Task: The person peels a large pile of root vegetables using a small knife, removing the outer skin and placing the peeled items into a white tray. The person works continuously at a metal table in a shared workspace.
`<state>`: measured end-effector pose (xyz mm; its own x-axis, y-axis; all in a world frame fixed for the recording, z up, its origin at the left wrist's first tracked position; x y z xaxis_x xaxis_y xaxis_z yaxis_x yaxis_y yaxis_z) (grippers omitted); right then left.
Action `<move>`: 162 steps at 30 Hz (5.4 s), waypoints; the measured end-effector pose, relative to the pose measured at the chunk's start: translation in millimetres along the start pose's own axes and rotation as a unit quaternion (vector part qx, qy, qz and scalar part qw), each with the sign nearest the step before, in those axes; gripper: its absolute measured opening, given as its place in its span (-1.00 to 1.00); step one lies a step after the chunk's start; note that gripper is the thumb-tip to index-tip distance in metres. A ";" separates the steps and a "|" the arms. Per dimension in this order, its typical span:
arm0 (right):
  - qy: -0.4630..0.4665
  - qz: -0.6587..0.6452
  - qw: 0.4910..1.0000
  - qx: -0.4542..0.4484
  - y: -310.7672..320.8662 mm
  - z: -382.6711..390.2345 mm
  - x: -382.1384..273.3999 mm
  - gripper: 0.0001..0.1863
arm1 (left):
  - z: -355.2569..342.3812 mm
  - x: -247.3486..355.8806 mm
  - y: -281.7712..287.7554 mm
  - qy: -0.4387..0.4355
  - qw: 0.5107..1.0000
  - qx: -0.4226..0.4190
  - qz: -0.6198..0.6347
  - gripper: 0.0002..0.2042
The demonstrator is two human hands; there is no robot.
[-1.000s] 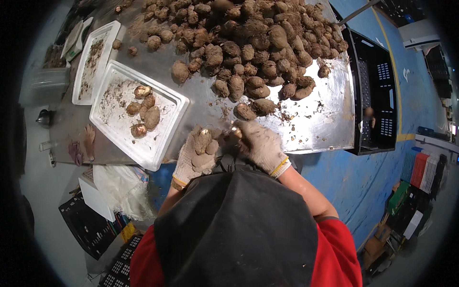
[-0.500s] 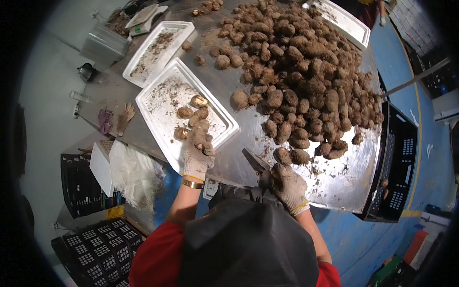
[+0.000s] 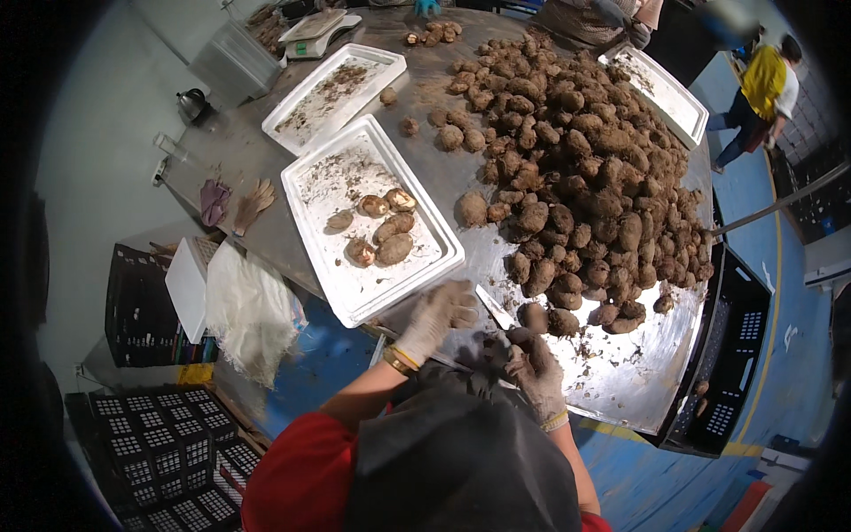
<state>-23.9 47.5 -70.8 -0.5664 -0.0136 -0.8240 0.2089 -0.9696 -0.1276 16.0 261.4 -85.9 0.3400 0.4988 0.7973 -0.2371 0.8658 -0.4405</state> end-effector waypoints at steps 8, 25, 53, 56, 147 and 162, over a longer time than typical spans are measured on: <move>-0.086 -0.334 0.915 -0.208 -62.6 35.0 -25.6 -0.52 | 76.4 4.0 -72.1 0.055 0.969 -0.126 -0.207 -0.69; -0.268 -0.154 0.841 -0.445 -65.2 141.9 83.2 -0.58 | 281.7 -62.0 -17.0 -0.262 0.748 0.143 -0.593 -0.62; -0.094 0.219 0.602 -0.762 -546.7 403.8 271.5 -0.61 | 677.9 -107.6 350.3 -0.266 0.802 0.527 -0.090 -0.69; -0.295 0.091 0.611 -0.729 -577.9 416.2 305.6 -0.60 | 696.0 -117.0 387.7 -0.309 0.787 0.534 0.007 -0.69; -0.246 -0.484 0.579 -0.608 -1313.9 -149.8 133.5 -0.65 | 207.2 567.0 1050.1 -0.288 0.695 0.159 -0.640 -0.77; -0.282 -0.789 0.183 -0.514 -1231.5 -185.4 -59.9 -0.42 | 63.6 640.7 925.1 -0.441 0.517 0.014 -0.733 -0.68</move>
<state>-99.6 1287.7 33.4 -0.5003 -0.2196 0.8375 -0.6939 0.6803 -0.2361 -43.4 1379.4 43.7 -0.3708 -0.9166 0.1493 -0.3302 0.2804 0.9013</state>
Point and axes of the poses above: each hand's wrist, its own z-axis away from the middle knuckle, its own y-axis out of the back of the hand, x = y × z, the point moved 10 cm from there along -z, towards the middle knuckle, and after that the axes turned 11 degrees about -y, right-handed, at the moved point
